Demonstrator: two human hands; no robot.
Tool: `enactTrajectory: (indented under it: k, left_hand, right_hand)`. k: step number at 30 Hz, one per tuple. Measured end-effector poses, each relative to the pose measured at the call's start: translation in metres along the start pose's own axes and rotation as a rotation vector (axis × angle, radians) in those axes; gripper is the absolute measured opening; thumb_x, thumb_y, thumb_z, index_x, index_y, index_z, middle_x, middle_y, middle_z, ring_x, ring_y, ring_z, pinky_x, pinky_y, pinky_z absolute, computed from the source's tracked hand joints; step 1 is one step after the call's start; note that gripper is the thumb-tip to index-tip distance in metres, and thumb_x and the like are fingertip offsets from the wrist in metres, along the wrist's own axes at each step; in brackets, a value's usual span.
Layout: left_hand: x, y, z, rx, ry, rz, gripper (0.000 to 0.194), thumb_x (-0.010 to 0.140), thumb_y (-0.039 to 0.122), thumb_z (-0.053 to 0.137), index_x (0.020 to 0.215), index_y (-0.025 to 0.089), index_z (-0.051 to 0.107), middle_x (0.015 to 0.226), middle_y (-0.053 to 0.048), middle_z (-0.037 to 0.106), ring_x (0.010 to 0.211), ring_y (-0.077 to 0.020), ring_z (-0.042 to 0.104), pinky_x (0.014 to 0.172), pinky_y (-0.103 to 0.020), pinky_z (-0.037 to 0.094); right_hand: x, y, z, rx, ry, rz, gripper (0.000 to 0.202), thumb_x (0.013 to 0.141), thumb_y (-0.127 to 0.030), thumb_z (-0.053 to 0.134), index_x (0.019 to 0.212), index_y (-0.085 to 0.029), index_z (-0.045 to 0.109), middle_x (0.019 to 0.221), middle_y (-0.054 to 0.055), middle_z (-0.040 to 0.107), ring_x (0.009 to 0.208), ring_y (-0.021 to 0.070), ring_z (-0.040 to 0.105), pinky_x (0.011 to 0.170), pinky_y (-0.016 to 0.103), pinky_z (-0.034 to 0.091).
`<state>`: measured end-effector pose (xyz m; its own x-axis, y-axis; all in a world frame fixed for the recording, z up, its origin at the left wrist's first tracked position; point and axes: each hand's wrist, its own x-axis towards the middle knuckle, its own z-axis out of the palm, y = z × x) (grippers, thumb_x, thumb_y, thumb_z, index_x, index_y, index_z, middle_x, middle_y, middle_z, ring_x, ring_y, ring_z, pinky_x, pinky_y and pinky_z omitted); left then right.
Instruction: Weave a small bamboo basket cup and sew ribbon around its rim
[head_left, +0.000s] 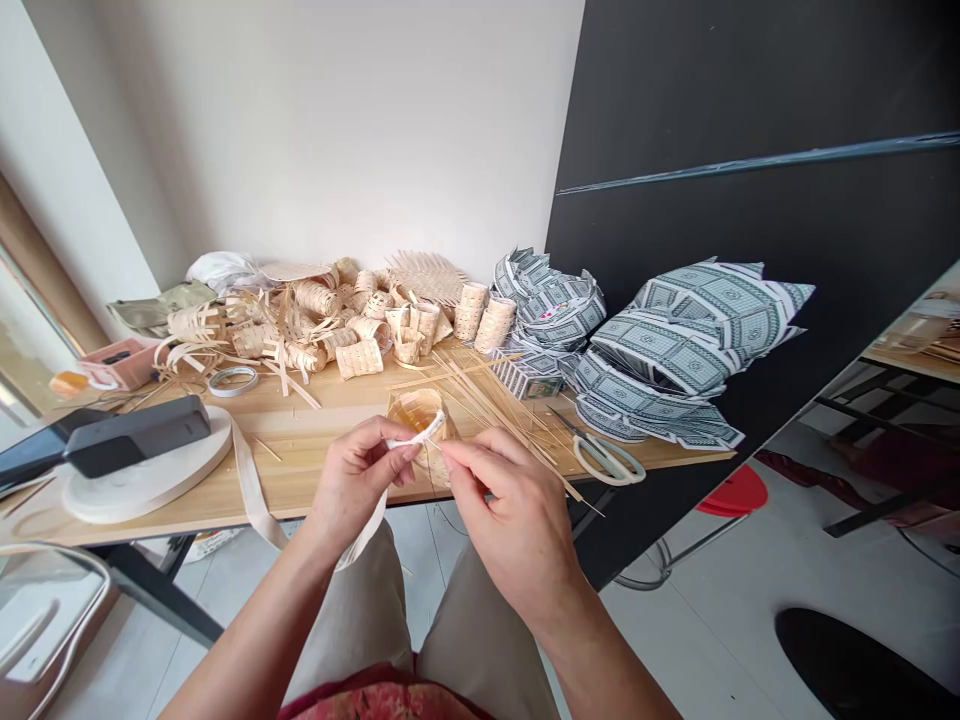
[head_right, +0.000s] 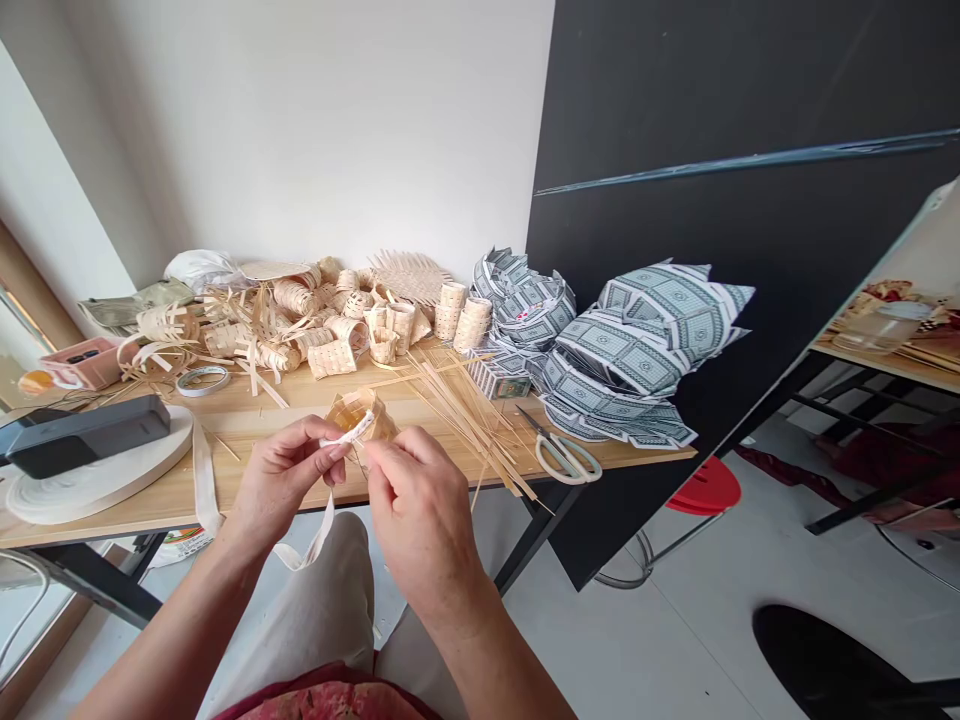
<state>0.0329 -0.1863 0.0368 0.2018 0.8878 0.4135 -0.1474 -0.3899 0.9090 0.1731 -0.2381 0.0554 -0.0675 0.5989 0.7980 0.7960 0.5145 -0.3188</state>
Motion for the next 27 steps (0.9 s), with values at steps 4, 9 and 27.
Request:
enactTrajectory:
  k: [4,9,27]
  left_hand:
    - [0.0000,0.0004,0.0001,-0.002,-0.008,0.013,0.017,0.069,0.030,0.070,0.070,0.014,0.064,0.058,0.002,0.055,0.048,-0.0068,0.053,0.045,-0.018,0.044]
    - [-0.0007,0.0007,0.0005,0.007,-0.005,0.016,0.014,0.070,0.027,0.068,0.069,0.014,0.064,0.058,0.003,0.054,0.048,-0.0062,0.052,0.045,-0.017,0.044]
    - [-0.0011,-0.0044,0.0008,0.161,-0.027,0.123,0.013,0.074,0.026,0.063,0.072,0.013,0.064,0.057,0.001,0.054,0.048,-0.0072,0.052,0.045,-0.018,0.043]
  right_hand:
    - [-0.0008,0.0005,0.0001,0.000,0.010,-0.006,0.024,0.082,-0.007,0.046,0.075,-0.016,0.067,0.066,0.001,0.055,0.058,0.0089,0.051,0.054,0.020,0.037]
    - [-0.0012,0.0014,0.0016,-0.003,0.017,-0.004,0.024,0.082,-0.006,0.046,0.073,-0.017,0.065,0.066,0.001,0.055,0.059,0.0089,0.052,0.053,0.020,0.037]
    - [-0.0073,0.0078,0.0066,0.018,0.015,0.035,0.024,0.081,-0.007,0.044,0.073,-0.017,0.064,0.066,0.001,0.057,0.060,0.0096,0.053,0.057,0.020,0.040]
